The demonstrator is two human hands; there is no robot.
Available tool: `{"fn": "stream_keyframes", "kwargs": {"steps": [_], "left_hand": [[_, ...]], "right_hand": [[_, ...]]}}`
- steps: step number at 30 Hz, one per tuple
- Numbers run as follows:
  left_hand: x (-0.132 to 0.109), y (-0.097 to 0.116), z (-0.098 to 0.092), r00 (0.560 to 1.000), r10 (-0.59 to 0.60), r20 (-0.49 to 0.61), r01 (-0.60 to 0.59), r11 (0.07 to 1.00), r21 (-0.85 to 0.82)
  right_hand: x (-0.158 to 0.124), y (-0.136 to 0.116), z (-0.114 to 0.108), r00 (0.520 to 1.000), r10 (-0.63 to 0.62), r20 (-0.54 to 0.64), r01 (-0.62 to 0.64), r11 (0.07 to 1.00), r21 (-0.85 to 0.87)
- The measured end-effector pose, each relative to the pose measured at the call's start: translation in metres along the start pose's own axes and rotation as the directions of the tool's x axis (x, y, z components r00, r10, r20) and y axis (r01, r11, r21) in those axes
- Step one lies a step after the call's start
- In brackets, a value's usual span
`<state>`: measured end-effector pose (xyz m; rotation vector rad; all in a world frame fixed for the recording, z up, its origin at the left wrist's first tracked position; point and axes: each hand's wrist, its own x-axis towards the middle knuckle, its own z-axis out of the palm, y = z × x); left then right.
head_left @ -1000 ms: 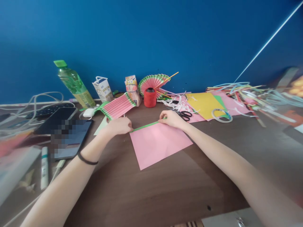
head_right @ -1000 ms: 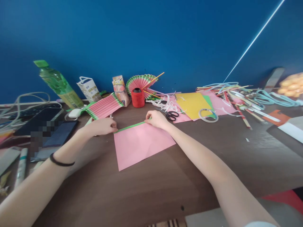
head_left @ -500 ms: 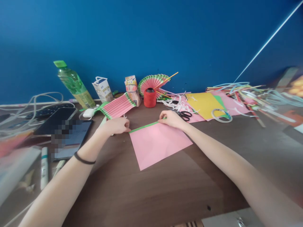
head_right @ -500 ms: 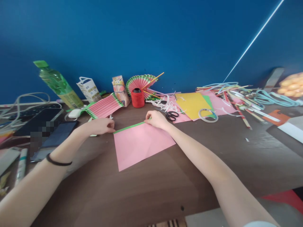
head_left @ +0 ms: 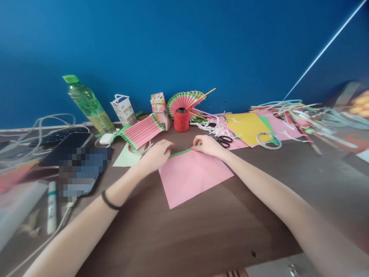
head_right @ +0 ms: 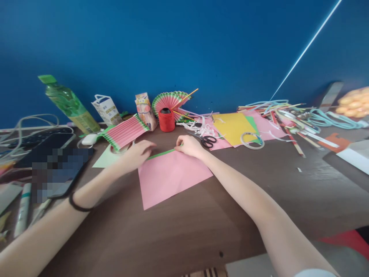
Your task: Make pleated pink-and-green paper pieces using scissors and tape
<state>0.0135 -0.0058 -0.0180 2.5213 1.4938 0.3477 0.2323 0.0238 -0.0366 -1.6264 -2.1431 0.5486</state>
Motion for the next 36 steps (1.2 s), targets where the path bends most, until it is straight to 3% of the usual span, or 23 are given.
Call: {"fn": "stream_keyframes", "kwargs": {"steps": [2,4,8,36], "left_hand": [[-0.003,0.012,0.017,1.0,0.021,0.009,-0.022,0.999,0.025],[-0.007,0.02,0.031,0.995,0.047,0.087,-0.053,0.996,0.072],[-0.012,0.022,0.045,0.989,0.074,0.129,-0.097,0.979,0.181],[-0.013,0.024,0.042,0.985,0.087,0.151,-0.117,0.972,0.205]], "right_hand": [[0.0,0.0,0.0,1.0,-0.003,0.003,0.003,1.0,0.005],[0.0,-0.001,0.0,1.0,-0.005,0.0,0.005,1.0,0.016],[0.0,-0.001,0.001,1.0,0.0,-0.006,0.001,1.0,0.026],[0.002,0.001,0.003,1.0,0.015,-0.011,-0.015,1.0,-0.006]]}}
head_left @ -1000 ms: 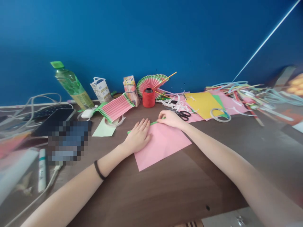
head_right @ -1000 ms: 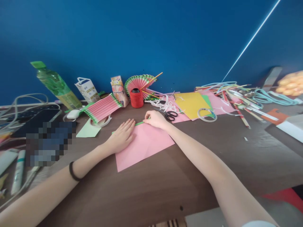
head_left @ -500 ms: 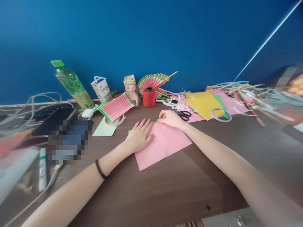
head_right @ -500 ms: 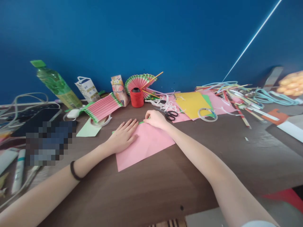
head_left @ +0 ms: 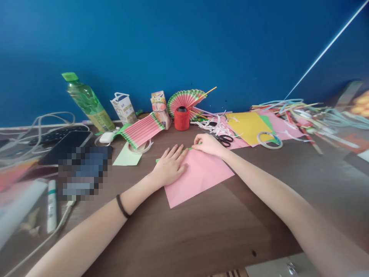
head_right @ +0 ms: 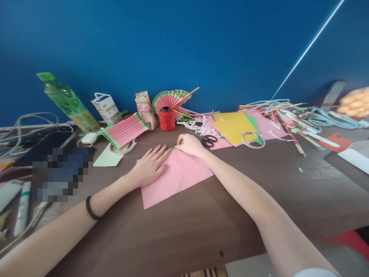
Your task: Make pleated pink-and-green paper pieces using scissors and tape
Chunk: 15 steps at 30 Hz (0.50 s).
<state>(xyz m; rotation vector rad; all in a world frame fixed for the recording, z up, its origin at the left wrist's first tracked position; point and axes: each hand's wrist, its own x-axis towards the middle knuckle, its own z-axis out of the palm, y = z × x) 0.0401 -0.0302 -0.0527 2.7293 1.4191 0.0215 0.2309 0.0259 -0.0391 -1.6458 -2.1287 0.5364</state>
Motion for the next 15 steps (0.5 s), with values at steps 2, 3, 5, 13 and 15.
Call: {"fn": "stream_keyframes", "kwargs": {"steps": [2,3,5,13,15], "left_hand": [[0.0001,0.0,-0.0002,1.0,0.0,0.001,0.0,1.0,0.0],[0.0001,0.0,-0.0004,1.0,0.0,0.004,0.0,1.0,0.002],[0.0,0.0,-0.0009,1.0,0.0,0.012,0.0,1.0,0.008],[-0.0001,0.0012,-0.002,0.999,-0.028,0.04,0.027,1.0,0.014],[0.0002,0.0012,-0.0014,0.999,-0.034,0.041,0.033,0.999,0.02]], "right_hand": [[0.0003,0.0005,0.0006,1.0,0.005,0.005,-0.005,1.0,0.006],[0.0005,0.0006,0.0007,1.0,0.015,0.009,-0.015,1.0,0.008],[0.0008,0.0005,0.0008,0.999,0.044,0.01,-0.044,0.999,0.01],[0.0015,0.0001,-0.0009,0.995,0.096,0.007,-0.096,0.995,-0.026],[0.0015,0.0008,-0.0024,0.994,0.109,0.005,-0.109,0.993,-0.036]]}}
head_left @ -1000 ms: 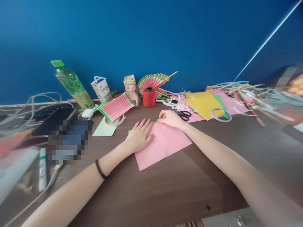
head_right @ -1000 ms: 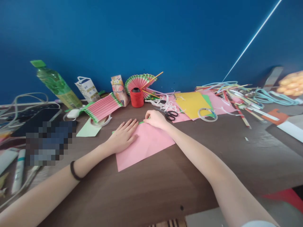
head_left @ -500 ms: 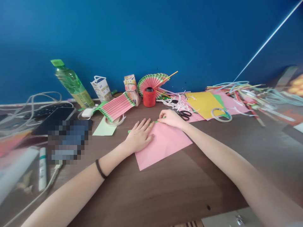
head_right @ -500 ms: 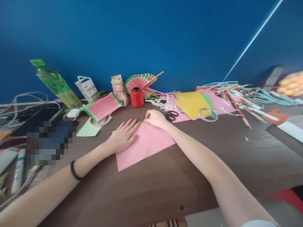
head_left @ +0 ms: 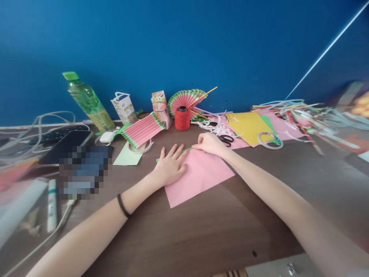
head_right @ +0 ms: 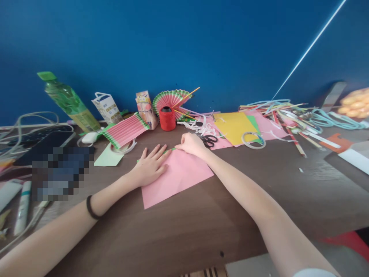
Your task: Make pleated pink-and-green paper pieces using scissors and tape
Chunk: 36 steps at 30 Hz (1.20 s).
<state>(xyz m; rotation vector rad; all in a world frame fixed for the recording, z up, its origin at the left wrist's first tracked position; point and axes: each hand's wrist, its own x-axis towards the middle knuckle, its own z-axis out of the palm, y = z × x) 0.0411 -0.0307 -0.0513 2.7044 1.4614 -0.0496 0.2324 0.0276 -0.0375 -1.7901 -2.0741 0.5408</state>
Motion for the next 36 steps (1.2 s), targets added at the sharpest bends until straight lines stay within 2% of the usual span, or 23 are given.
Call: {"fn": "stream_keyframes", "kwargs": {"steps": [7,13,26,32,36], "left_hand": [[-0.0006,0.0002,0.0002,1.0,-0.003,-0.003,0.003,1.0,0.007],[-0.0008,0.0005,-0.0004,1.0,-0.009,-0.004,0.009,1.0,0.01],[0.0,-0.0007,0.0029,1.0,-0.003,-0.025,0.004,1.0,0.009],[0.0,-0.0008,0.0031,1.0,-0.006,-0.022,0.006,1.0,0.005],[-0.0001,-0.0002,0.0022,0.999,-0.003,-0.033,0.003,1.0,0.008]], "right_hand": [[0.0014,0.0033,-0.0055,0.992,0.006,0.13,-0.024,0.99,0.138],[0.0019,0.0041,-0.0038,0.997,0.008,0.071,-0.012,0.998,0.066],[0.0039,0.0064,-0.0017,0.996,-0.023,0.081,0.017,0.997,0.072],[0.0024,0.0052,-0.0024,1.0,-0.013,-0.007,0.013,1.0,-0.015],[0.0018,0.0059,-0.0031,1.0,-0.031,0.001,0.031,1.0,0.005]]}}
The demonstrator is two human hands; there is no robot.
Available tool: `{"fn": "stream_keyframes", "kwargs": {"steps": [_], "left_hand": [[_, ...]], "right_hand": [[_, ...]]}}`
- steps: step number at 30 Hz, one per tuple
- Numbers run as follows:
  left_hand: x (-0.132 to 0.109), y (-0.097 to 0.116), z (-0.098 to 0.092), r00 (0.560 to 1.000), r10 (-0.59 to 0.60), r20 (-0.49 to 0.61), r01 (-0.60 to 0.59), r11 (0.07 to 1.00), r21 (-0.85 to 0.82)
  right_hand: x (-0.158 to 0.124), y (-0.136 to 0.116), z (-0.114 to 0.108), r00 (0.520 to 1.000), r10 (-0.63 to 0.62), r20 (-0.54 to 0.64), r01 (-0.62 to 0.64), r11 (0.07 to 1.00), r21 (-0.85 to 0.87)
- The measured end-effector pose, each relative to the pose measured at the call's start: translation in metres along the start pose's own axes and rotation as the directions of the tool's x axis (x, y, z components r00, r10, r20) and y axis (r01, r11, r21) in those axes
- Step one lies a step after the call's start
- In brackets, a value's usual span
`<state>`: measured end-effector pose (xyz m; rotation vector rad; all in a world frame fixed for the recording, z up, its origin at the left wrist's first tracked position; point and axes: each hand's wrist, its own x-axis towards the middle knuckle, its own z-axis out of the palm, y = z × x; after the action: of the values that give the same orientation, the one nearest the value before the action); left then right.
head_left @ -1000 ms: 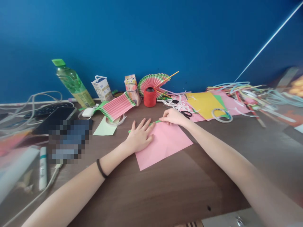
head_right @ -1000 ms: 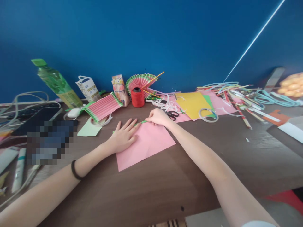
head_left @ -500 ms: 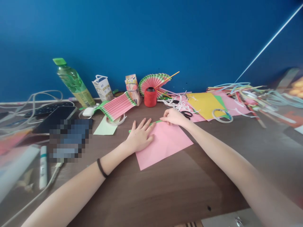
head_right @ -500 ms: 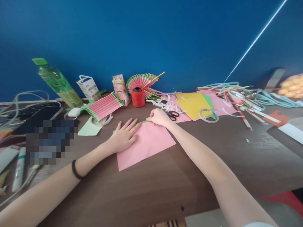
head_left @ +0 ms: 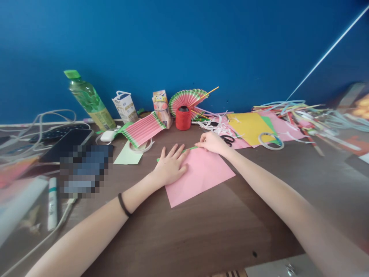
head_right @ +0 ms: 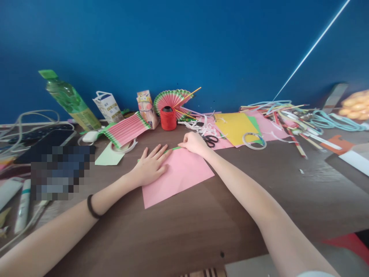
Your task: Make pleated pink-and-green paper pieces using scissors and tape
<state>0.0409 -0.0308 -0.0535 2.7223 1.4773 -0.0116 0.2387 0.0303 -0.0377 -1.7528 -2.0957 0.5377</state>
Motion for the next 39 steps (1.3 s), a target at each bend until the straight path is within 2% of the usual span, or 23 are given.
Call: {"fn": "stream_keyframes", "kwargs": {"steps": [6,39], "left_hand": [[0.0004,-0.0008,0.0016,1.0,-0.006,0.008,0.006,1.0,0.0],[-0.0004,0.0007,0.0007,1.0,-0.005,0.008,0.005,1.0,-0.014]], "right_hand": [[0.0017,0.0022,0.0002,0.999,-0.018,0.039,0.018,1.0,0.017],[0.0009,-0.0003,0.0007,1.0,0.011,0.006,-0.01,0.998,-0.056]]}}
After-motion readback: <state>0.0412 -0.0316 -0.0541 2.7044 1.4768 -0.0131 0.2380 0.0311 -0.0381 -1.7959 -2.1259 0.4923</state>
